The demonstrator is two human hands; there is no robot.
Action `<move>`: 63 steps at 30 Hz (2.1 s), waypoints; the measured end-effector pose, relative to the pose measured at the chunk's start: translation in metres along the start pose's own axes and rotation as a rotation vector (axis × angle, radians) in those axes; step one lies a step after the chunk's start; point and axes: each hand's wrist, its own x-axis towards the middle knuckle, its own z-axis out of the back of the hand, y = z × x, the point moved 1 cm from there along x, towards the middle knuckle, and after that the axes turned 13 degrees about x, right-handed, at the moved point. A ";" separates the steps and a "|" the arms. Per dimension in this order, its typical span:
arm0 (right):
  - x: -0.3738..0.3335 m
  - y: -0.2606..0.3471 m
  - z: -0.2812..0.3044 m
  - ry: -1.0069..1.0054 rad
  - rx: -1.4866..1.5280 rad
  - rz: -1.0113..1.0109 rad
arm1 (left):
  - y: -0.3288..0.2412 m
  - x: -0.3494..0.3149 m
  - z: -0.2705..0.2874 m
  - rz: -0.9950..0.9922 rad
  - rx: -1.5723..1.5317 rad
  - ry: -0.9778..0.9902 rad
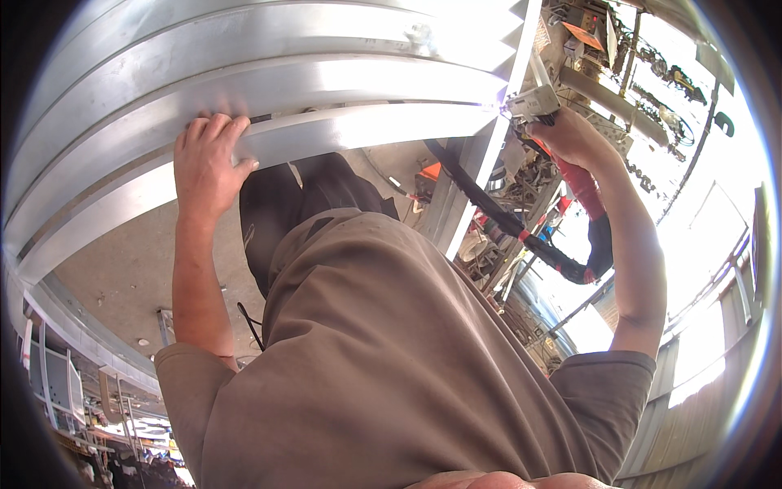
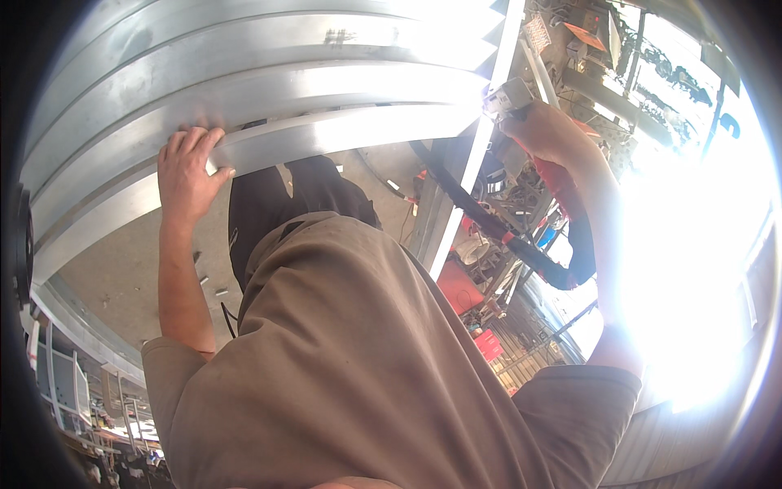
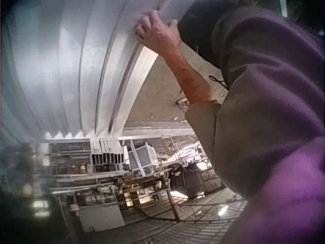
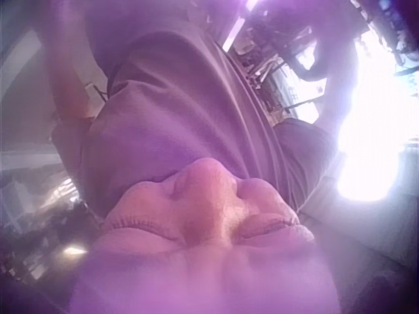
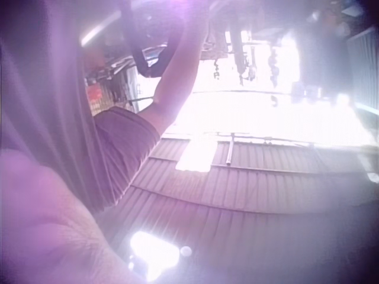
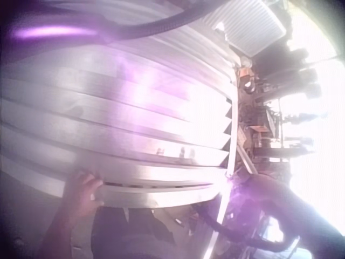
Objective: The person places long white metal panels into a curved metal frame and secures them with a pneumatic nail gun. The person repeats this process for multiple panels, aligning each one before fastening.
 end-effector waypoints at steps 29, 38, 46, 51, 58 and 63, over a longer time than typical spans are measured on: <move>-0.153 -0.306 -0.225 -0.595 1.722 -0.212 | -0.020 -0.012 -0.009 0.017 0.186 -0.053; -0.069 -0.487 -0.488 -0.473 2.221 -0.479 | -0.053 -0.036 -0.018 0.057 0.516 -0.136; 0.015 -0.527 -0.629 -0.122 2.304 -0.640 | -0.125 -0.114 -0.041 0.122 0.559 -0.146; 0.043 -0.522 -0.669 -0.054 2.260 -0.719 | -0.153 -0.172 -0.074 0.207 0.436 0.007; 0.059 -0.523 -0.702 0.039 2.000 -0.655 | -0.152 -0.212 -0.119 0.243 0.201 0.079; 0.064 -0.525 -0.717 0.141 1.944 -0.577 | -0.141 -0.209 -0.122 0.268 0.113 0.042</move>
